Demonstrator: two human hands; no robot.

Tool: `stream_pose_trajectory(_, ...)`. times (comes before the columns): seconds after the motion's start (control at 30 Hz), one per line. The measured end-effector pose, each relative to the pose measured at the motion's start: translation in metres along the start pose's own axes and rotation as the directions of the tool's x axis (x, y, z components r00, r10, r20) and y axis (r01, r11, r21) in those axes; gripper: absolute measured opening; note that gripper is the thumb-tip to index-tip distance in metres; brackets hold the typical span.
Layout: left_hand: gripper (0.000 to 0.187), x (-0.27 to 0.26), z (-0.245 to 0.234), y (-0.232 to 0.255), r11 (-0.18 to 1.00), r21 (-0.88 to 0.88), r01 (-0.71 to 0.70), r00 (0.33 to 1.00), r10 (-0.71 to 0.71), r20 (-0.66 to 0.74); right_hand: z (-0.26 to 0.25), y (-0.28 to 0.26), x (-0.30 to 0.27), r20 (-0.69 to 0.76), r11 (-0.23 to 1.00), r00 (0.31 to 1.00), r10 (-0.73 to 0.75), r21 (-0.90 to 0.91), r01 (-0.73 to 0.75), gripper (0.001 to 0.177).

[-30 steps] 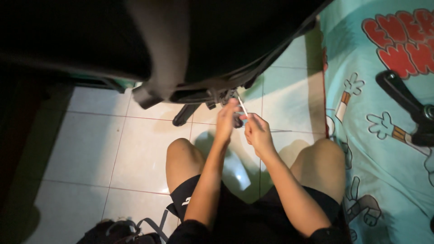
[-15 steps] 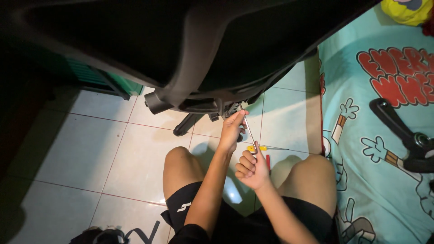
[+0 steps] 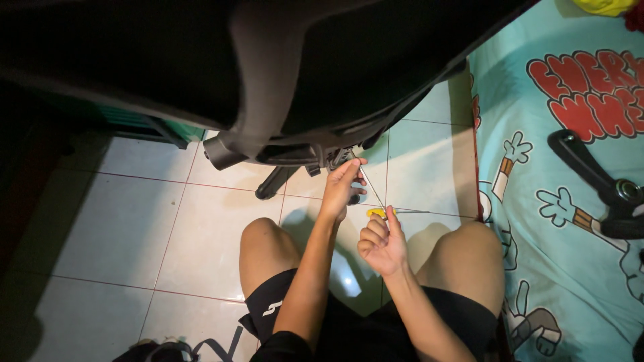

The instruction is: The person sits on the floor and uses a red-handled screwdriver to remove screws from a black plastic chair base. They then use a yellow-handled Allen key to loosen and remove bolts from the underside of the chair, detaching the base from the seat.

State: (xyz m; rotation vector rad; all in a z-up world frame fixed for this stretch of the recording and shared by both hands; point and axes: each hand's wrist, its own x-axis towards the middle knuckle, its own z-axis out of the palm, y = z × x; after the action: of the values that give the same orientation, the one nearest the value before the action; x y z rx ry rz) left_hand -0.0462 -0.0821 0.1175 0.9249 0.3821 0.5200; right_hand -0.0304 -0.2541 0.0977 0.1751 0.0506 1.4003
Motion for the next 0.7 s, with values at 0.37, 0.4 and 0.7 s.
stream_pose_trajectory(0.37, 0.03, 0.002, -0.005, -0.005, 0.999, -0.035, -0.023, 0.999, 0.025, 0.046, 0.002, 0.005, -0.002, 0.111, 0.975, 0.973, 0.202, -0.119, -0.189, 0.062)
stream_pose_trajectory(0.4, 0.03, 0.004, -0.006, -0.004, 0.999, -0.026, -0.023, 0.998, 0.025, 0.052, 0.002, 0.005, 0.0, 0.099, 0.976, 0.974, 0.206, -0.092, -0.197, 0.061)
stream_pose_trajectory(0.7, 0.03, 0.001, -0.004, 0.003, 1.0, -0.026, 0.018, 0.997, -0.016, 0.082, 0.0, -0.009, -0.004, -0.069, 0.997, 0.996, 0.065, -0.04, -0.068, 0.058)
